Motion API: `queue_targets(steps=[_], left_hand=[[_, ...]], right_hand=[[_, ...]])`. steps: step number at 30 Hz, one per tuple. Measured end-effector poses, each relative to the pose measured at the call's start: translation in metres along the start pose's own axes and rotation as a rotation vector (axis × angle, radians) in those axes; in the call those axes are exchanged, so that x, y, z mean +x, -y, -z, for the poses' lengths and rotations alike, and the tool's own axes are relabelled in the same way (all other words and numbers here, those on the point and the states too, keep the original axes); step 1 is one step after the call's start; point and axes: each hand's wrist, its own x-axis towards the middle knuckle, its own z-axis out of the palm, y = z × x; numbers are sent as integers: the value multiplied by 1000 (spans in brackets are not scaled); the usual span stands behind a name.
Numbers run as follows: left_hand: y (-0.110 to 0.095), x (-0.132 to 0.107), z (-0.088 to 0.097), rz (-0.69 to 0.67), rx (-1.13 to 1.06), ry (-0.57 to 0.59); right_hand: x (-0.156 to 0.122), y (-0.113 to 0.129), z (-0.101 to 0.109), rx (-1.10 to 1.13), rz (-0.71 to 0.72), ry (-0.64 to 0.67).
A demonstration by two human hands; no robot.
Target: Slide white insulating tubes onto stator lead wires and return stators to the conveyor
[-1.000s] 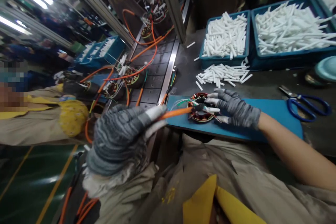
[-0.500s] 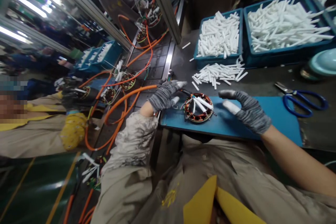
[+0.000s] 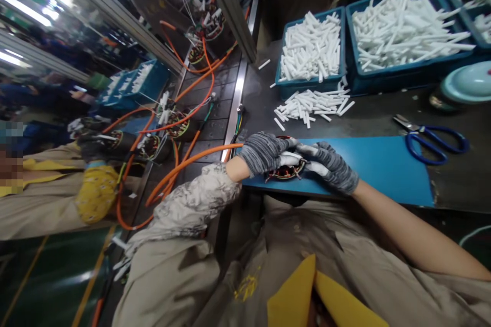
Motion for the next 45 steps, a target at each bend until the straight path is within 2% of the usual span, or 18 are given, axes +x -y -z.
queue_targets(steps=[4,8,11,14,16,19,21,23,25,27,30,32,34,37,39,41,45], left_hand=[[6,-5,2,-50,4,65],[14,-21,1,-79,67,-1],[20,-35,-7,-46,15,-66],[22,-43,-20,-29,-153,-121],[21,-44,-28,-54,-288,-169],[22,-42,-38,-90,-483,-202],[22,-40,-43,-82,-607,-182],[22,-40,-45,-62,-688,-162],[22,-40,-47,-60,-712,-153],[22,-40,-48,-69,-693,-150],[22,-36,-46,-61,-627,-139],[19,-32,-40,-30,-509,-87],[12,-27,-30,4,-340,-2],[-2,-21,-11,25,-126,118],[-11,-18,1,11,-44,172],[-18,-16,10,7,-2,201],[-22,-8,17,-39,-14,241]], right_hand=[[19,7,8,242,-101,96],[37,9,13,457,-193,214],[48,9,18,393,-131,314],[55,12,19,277,-87,401],[55,15,15,293,-130,390],[50,18,3,325,-228,284],[47,19,-4,190,-236,198],[45,20,-7,-26,-178,131],[44,21,-5,-174,-90,147],[45,24,-1,-252,-54,215],[47,32,2,-395,-140,293],[48,37,0,-495,-168,318],[47,41,-3,-569,-114,330],[42,38,-3,-609,42,303],[36,30,2,-546,139,252],[30,18,10,-408,176,179],[22,-4,20,-9,111,119]])
